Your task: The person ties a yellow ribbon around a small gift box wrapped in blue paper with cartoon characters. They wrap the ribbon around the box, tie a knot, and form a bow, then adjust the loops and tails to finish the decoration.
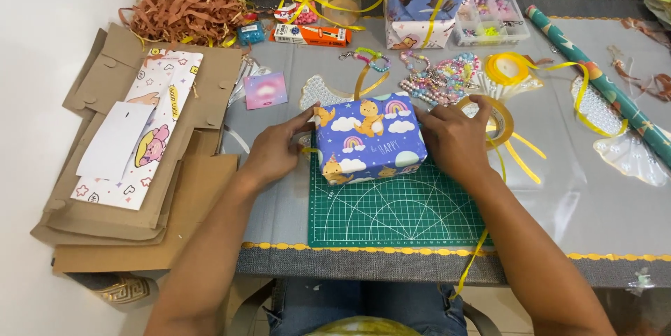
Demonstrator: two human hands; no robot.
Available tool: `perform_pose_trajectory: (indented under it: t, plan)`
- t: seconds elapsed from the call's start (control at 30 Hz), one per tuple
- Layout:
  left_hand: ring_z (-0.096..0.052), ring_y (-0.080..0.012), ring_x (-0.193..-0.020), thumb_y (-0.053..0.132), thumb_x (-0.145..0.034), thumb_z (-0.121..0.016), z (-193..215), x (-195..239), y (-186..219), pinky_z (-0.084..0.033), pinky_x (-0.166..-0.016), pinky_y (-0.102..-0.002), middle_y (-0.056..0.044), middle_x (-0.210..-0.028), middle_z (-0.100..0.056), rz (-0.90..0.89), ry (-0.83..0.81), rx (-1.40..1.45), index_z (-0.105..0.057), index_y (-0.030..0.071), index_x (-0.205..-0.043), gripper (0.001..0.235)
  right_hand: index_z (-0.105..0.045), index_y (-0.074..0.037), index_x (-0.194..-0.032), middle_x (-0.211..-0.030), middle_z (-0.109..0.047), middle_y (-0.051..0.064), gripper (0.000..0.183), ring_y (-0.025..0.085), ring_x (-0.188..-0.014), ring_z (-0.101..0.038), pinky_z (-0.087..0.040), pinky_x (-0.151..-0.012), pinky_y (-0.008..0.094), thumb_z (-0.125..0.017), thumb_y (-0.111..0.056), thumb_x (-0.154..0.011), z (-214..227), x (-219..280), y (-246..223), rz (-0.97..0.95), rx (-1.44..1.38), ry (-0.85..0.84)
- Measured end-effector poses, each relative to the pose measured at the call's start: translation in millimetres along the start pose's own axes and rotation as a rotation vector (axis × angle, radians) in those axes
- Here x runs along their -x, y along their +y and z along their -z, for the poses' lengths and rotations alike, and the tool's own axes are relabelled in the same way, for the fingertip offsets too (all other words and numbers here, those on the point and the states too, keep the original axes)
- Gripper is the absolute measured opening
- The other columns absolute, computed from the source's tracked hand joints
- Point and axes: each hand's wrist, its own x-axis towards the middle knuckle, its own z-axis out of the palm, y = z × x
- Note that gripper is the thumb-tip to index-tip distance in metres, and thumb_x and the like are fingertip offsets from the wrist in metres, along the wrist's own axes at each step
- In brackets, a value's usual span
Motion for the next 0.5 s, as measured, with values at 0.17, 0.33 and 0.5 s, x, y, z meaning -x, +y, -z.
perform_pose_trajectory:
  t: [0.17,0.33,0.5]
  plan:
    - [-0.072,-0.0449,-0.142,0.002,-0.099,-0.076,2,-12,-35,-0.052,-0.119,-0.06,-0.014,-0.144,-0.084,0.035,0.034,-0.07,-0.064,0.017,-0.168,0.071,-0.09,-0.031,-0.125,-0.097,-0.085,-0.006,0.022,0.019,-0.102,-0.082,-0.034,-0.108,0.057,-0.087,-0.024,-0.104,14,-11,4,-0.122,-0.082,-0.135]
    - [-0.081,-0.0365,-0.108,0.025,-0.102,-0.08,27,-18,-52,-0.059,-0.095,-0.052,-0.003,-0.116,-0.092,0.104,0.038,-0.166,-0.089,0.022,-0.13,0.03,-0.091,-0.03,-0.119,-0.104,-0.09,-0.002,0.013,0.025,-0.11,-0.083,-0.034,-0.104,0.054,-0.088,-0.029,-0.107,41,-25,10,-0.173,-0.158,-0.245]
    - [-0.082,-0.0431,-0.103,0.036,-0.108,-0.075,55,5,-15,-0.062,-0.091,-0.05,-0.015,-0.105,-0.09,0.227,-0.062,-0.274,-0.095,0.017,-0.111,0.028,-0.091,-0.022,-0.123,-0.096,-0.086,0.005,0.013,0.03,-0.107,-0.077,-0.028,-0.122,0.066,-0.09,-0.027,-0.111,60,-33,14,-0.254,-0.355,-0.195]
